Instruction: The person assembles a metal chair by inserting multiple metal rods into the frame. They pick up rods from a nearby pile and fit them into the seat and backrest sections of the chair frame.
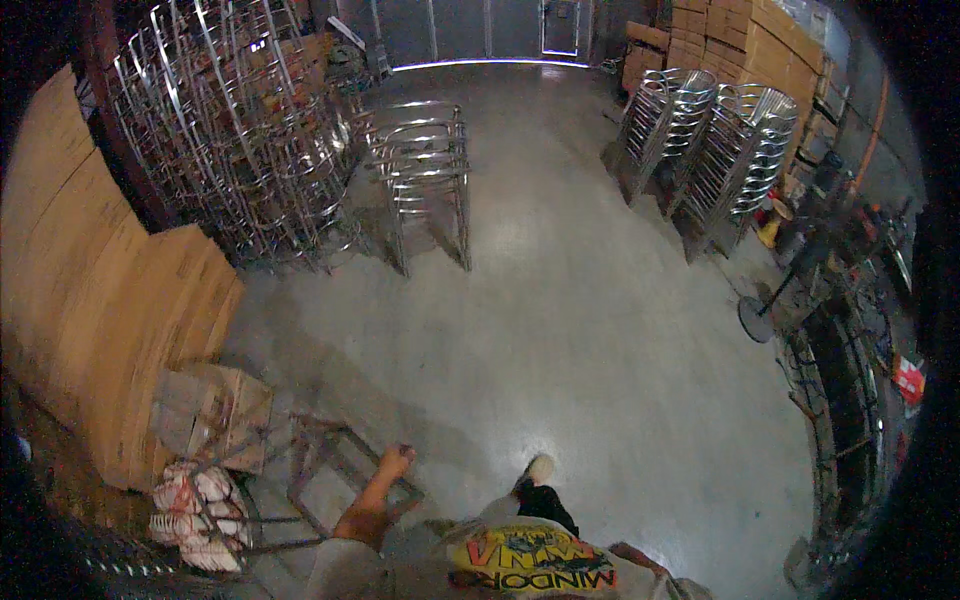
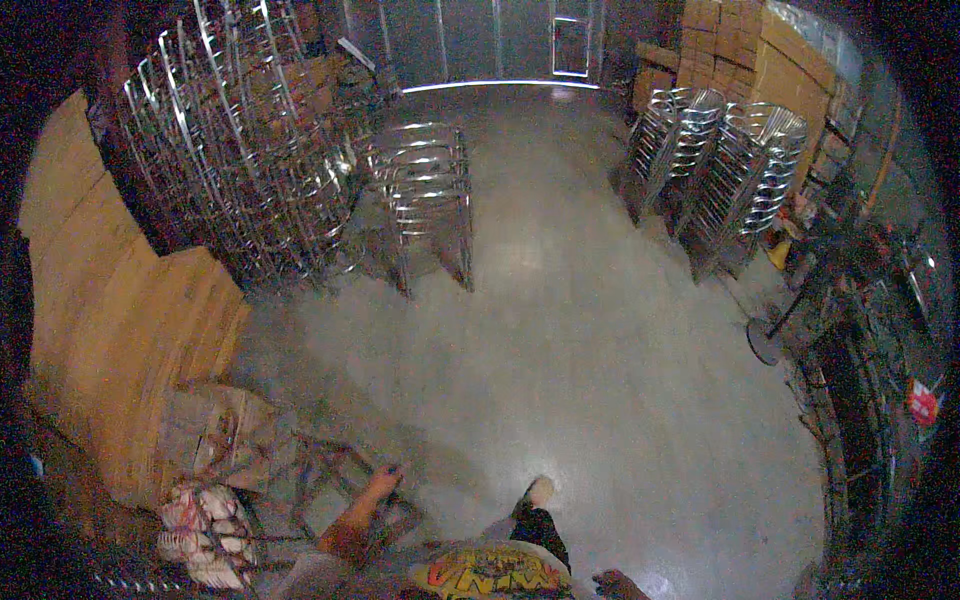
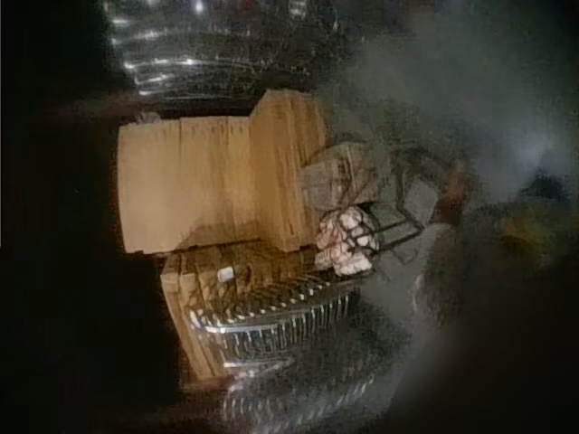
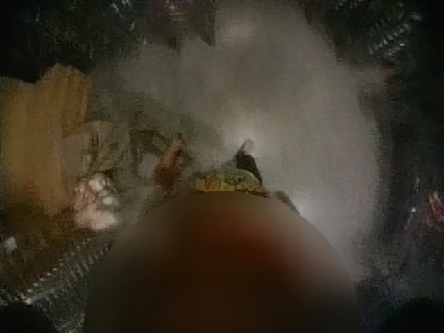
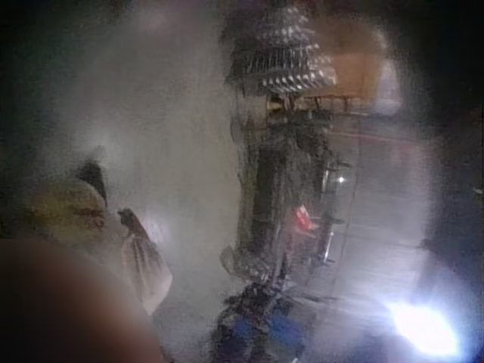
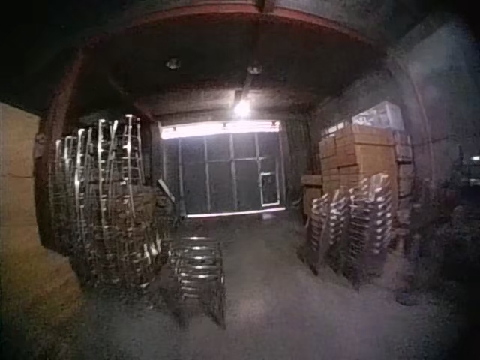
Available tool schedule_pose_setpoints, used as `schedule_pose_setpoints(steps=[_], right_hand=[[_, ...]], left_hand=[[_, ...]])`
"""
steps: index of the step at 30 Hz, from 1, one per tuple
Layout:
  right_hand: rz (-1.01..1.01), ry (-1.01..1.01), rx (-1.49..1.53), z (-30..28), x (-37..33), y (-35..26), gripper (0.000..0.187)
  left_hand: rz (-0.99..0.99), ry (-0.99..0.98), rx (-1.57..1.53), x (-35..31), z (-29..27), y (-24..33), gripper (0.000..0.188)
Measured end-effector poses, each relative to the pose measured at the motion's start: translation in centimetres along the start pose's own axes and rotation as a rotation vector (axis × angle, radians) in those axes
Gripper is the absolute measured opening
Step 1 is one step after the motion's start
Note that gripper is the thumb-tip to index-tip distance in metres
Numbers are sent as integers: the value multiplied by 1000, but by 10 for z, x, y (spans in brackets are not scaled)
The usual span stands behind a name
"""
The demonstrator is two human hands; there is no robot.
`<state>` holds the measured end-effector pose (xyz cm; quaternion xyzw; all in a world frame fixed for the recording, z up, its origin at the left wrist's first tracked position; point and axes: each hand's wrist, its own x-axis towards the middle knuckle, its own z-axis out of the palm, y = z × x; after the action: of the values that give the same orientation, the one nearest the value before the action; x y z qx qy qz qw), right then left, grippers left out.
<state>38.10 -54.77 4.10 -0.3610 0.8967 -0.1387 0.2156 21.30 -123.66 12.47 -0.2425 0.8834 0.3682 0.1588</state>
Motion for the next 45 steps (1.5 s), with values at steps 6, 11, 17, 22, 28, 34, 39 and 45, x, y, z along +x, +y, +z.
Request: schedule_pose_setpoints(steps=[6,11,17,22,28,34,39,45], right_hand=[[239,-99,120,-92,138,183,27],[799,-124,563,-347,414,286,39],[458,316,880,-603,695,388,45],[644,283,1007,-664,798,487,36],[982,-184,986,-653,787,597,26],[943,-299,881,-689,890,745,22],[935,-320,807,-814,1089,903,19],[648,-71,1100,-1047,1439,1030,28]], left_hand=[[161,53,-532,210,15,97,28],[160,-446,184,235,69,156,28],[-333,-632,-62,320,99,245,29],[-207,-645,38,542,75,338,34],[246,-133,-450,848,-41,599,44],[352,-85,-559,1011,-169,858,41],[261,138,-1220,1101,-217,965,43],[154,499,-1591,1189,-281,1004,49]])
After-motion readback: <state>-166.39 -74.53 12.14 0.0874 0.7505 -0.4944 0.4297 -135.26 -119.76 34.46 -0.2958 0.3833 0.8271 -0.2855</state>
